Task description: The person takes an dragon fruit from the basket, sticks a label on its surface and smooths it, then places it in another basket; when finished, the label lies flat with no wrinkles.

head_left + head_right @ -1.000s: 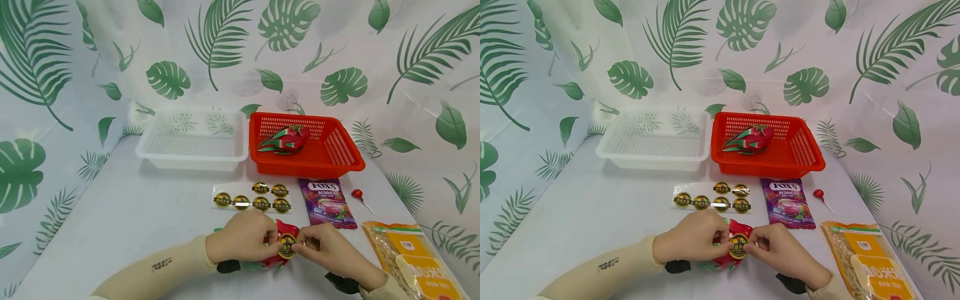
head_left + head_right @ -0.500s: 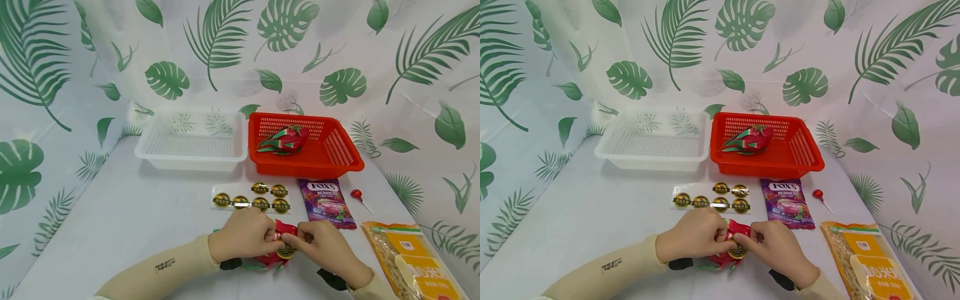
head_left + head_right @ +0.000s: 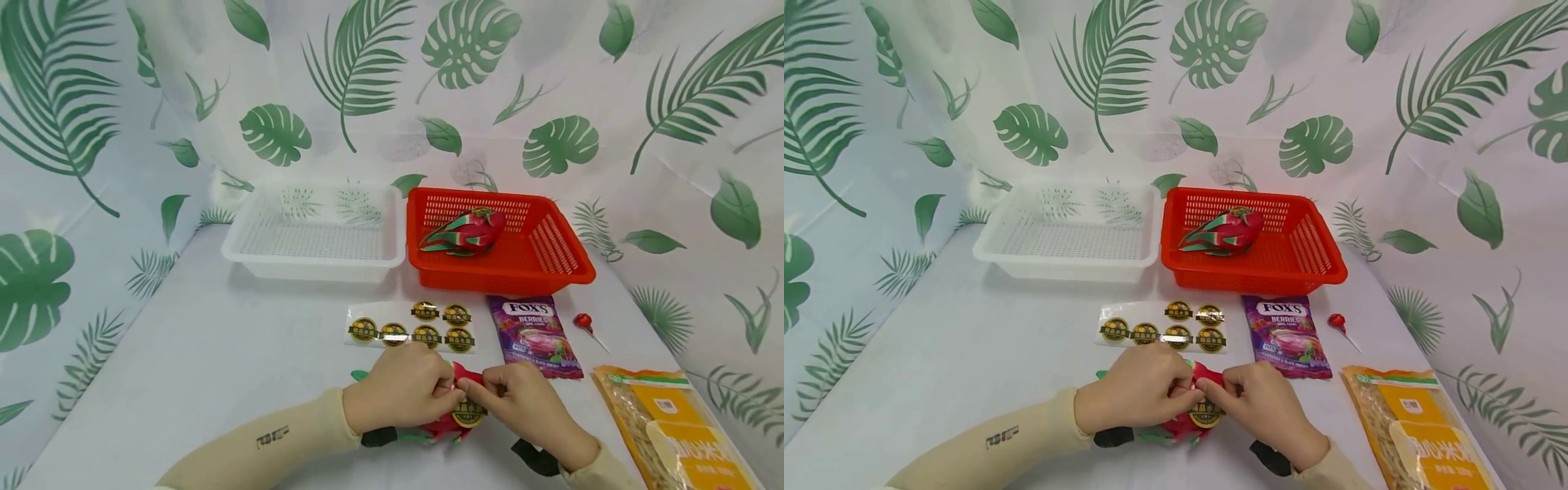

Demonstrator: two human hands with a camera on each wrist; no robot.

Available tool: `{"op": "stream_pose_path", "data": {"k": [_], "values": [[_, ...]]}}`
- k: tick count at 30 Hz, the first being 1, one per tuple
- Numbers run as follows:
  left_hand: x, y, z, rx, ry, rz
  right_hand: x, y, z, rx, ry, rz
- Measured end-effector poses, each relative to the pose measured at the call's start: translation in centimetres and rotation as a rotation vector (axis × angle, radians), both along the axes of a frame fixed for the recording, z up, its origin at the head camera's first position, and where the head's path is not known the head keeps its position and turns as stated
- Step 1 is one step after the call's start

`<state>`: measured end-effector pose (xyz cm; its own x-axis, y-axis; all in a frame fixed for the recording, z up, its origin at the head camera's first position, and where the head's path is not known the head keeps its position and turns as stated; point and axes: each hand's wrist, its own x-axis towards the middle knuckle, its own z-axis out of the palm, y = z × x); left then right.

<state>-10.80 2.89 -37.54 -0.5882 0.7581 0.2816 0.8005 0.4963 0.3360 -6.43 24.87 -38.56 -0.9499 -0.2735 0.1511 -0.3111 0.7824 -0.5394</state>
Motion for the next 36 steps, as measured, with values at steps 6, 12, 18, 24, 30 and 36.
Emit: {"op": "stream_pose_path", "data": {"k": [6, 12, 18, 24, 30, 36], "values": [[0.0, -0.1, -0.4, 0.002, -0.036, -0.008, 0.3, 0.7, -0.2, -0.103, -0.098, 0.069], [-0.1, -0.3, -0.7, 0.007, -0.046, -0.015, 0.6, 1.3, -0.4, -0.140, -0.144, 0.127], [0.0, -0.4, -0.8, -0.022, -0.037, -0.022, 0.6, 1.6, -0.6, -0.142, -0.115, 0.203], [-0.1, -0.5, -0.7, -0.026, -0.040, -0.017, 0.7, 1.8, -0.9, -0.091, -0.047, 0.216], [0.1, -0.5, -0.7, -0.020, -0.021, -0.014, 0.8, 2.2, -0.8, -0.076, -0.026, 0.228], [0.1, -0.7, -0.7, -0.018, -0.015, -0.005, 0.9, 2.0, -0.9, -0.029, -0.009, 0.161]]}}
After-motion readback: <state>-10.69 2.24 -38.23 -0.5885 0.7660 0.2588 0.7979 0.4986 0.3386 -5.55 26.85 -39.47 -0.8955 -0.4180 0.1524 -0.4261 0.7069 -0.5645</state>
